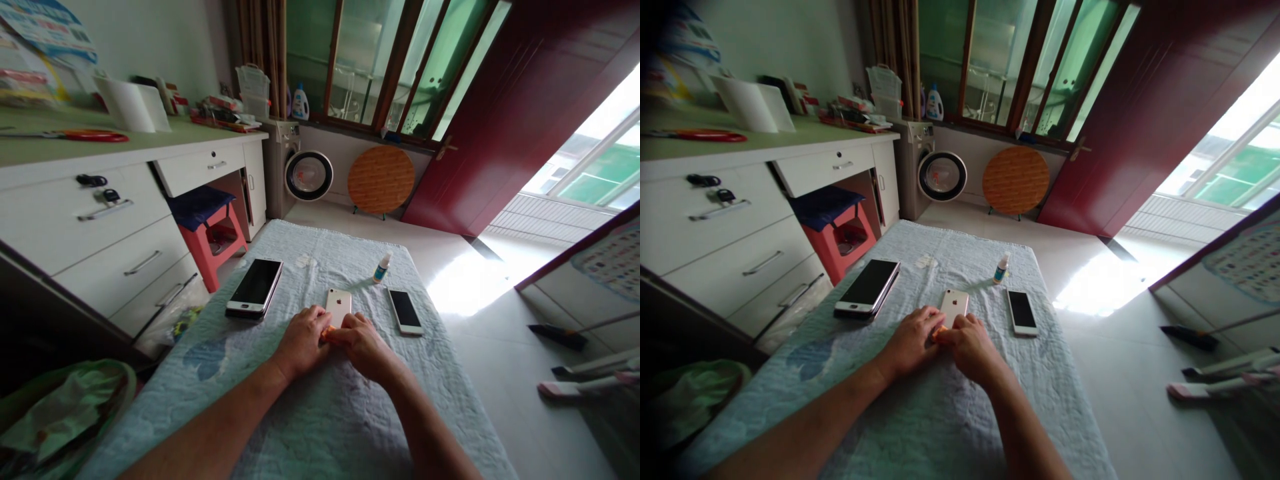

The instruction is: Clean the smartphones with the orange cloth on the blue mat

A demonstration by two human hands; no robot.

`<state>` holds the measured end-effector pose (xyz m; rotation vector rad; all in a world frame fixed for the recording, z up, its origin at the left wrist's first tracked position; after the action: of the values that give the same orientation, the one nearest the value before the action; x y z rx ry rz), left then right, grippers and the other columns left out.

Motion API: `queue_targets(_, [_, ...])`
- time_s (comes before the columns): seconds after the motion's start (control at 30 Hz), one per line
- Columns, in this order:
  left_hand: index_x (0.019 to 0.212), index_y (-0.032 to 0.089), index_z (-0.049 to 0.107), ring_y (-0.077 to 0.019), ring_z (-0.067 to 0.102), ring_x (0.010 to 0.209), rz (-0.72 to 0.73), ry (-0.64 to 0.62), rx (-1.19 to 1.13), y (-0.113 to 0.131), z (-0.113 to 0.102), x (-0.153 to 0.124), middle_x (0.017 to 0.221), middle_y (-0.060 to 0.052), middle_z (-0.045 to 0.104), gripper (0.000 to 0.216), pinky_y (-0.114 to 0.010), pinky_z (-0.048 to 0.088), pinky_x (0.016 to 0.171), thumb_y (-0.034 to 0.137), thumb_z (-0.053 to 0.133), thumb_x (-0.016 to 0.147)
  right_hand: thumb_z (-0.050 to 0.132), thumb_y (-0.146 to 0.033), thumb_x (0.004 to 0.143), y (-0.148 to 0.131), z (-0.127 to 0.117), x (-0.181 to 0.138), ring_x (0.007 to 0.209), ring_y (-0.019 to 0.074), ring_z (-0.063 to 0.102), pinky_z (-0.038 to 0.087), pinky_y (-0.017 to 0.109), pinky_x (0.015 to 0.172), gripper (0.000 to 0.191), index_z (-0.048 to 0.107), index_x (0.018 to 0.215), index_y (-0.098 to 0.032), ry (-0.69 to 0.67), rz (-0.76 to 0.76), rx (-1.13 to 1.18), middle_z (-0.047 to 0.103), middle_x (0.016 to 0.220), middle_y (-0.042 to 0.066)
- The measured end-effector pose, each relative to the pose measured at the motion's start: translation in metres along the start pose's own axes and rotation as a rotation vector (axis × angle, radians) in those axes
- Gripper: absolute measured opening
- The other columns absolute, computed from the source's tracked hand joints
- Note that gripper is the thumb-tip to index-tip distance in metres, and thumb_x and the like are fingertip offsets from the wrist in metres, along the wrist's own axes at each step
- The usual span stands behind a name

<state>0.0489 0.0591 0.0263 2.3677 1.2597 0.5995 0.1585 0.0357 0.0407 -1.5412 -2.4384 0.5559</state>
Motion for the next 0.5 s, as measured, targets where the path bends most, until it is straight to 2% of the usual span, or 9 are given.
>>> queue_targets(0.1, [0.11, 0.023, 0.063, -0.0262, 0.057, 0.103, 0.0, 0.007, 0.011, 0.0, -0.001, 0.0, 0.112, -0.008, 0.058, 0.033, -0.037, 0.045, 0.094, 0.04, 0.06, 0.082, 0.05, -0.022, 0.094, 0.013, -0.008, -0.008, 0.087, 0.0175, 0.046, 0.034, 0.029, 0.081, 0.027, 0.075, 0.094, -0.031, -0.016, 0.032, 0.019, 0.056, 0.085, 0.003])
queue_targets(0.23, [0.113, 0.021, 0.062, -0.0264, 0.056, 0.105, 0.0, 0.001, 0.019, 0.0, -0.001, -0.001, 0.113, -0.008, 0.058, 0.039, -0.037, 0.044, 0.096, 0.034, 0.065, 0.076, 0.051, -0.023, 0.095, 0.022, -0.014, -0.015, 0.087, 0.0172, 0.046, 0.033, 0.03, 0.082, 0.026, 0.075, 0.095, -0.031, -0.006, 0.039, 0.038, 0.056, 0.085, 0.003])
queue_targets(0.37, [0.113, 0.021, 0.062, -0.0263, 0.056, 0.105, 0.002, 0.004, 0.014, 0.001, -0.002, -0.001, 0.113, -0.008, 0.058, 0.038, -0.036, 0.044, 0.096, 0.034, 0.065, 0.077, 0.048, -0.021, 0.095, 0.021, -0.01, -0.011, 0.087, 0.0171, 0.045, 0.033, 0.029, 0.08, 0.027, 0.074, 0.098, -0.031, 0.023, 0.057, 0.015, 0.055, 0.087, 0.004])
queue_targets(0.5, [0.108, 0.021, 0.063, -0.0259, 0.057, 0.103, 0.004, 0.008, 0.006, 0.003, -0.003, 0.0, 0.112, -0.008, 0.058, 0.032, -0.036, 0.045, 0.094, 0.036, 0.062, 0.08, 0.049, -0.024, 0.096, 0.015, -0.005, -0.003, 0.087, 0.0175, 0.043, 0.033, 0.028, 0.078, 0.024, 0.072, 0.09, -0.027, 0.073, 0.081, -0.023, 0.054, 0.088, 0.004])
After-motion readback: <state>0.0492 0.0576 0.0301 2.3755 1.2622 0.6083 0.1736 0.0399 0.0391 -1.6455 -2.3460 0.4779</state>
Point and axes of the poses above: each hand's wrist, its own x-axis towards the middle knuckle, its own z-axis out of the palm, y = z × x, the point moved 7 cm from there along x, towards the middle knuckle
